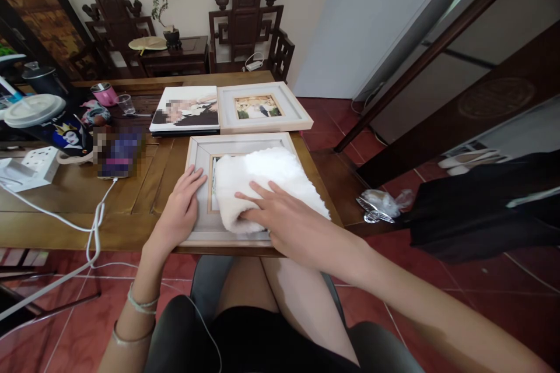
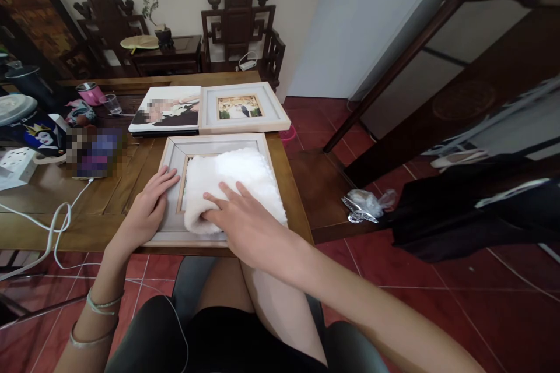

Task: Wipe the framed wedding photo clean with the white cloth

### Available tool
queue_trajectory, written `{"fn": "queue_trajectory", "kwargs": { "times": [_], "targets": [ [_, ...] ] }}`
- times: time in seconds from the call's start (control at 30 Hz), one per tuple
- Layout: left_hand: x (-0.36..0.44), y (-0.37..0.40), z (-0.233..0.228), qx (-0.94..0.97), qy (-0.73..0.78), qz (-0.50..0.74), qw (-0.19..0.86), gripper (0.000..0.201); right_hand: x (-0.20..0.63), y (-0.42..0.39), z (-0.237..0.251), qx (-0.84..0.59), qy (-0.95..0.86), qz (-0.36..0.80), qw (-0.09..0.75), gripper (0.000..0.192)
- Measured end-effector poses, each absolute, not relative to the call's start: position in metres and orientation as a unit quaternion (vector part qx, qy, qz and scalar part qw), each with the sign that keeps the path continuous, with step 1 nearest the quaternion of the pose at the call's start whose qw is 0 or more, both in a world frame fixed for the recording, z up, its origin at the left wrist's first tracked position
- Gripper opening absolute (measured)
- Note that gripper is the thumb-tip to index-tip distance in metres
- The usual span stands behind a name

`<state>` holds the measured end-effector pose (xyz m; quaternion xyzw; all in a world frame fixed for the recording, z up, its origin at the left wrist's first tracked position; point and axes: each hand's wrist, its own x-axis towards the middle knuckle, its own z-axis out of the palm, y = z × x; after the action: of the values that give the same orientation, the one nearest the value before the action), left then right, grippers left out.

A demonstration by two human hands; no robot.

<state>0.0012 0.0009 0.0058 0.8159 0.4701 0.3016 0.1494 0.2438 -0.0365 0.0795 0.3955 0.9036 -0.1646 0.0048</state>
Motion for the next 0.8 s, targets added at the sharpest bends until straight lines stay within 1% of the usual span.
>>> {"fn": "queue_trajectory", "kwargs": {
  "times": [0.13,0.3,0.43,0.5,0.7,0.8],
  "targets": [
    [0.001,0.001,0.007,0.814,0.475,0.296,0.154,0.045,0.243,-0.043,0.079,0.404,0.9,-0.163,0.005,0.067],
    [0.001,0.001,0.005,0.821,0.468,0.295,0.143,0.045,0.242,-0.032,0.069,0.405,0.902,-0.146,-0.019,0.067],
    [0.001,0.002,0.005,0.821,0.467,0.298,0.135,0.045,0.242,-0.02,0.061,0.418,0.9,-0.107,-0.059,0.067],
    [0.001,0.001,0.005,0.821,0.468,0.298,0.134,0.045,0.243,-0.018,0.06,0.419,0.901,-0.095,-0.064,0.067],
    [0.001,0.001,0.006,0.82,0.471,0.294,0.138,0.045,0.243,-0.033,0.073,0.4,0.905,-0.143,-0.023,0.065],
    [0.001,0.002,0.006,0.821,0.468,0.295,0.138,0.046,0.243,-0.041,0.075,0.395,0.907,-0.147,-0.009,0.065]
  ]
}}
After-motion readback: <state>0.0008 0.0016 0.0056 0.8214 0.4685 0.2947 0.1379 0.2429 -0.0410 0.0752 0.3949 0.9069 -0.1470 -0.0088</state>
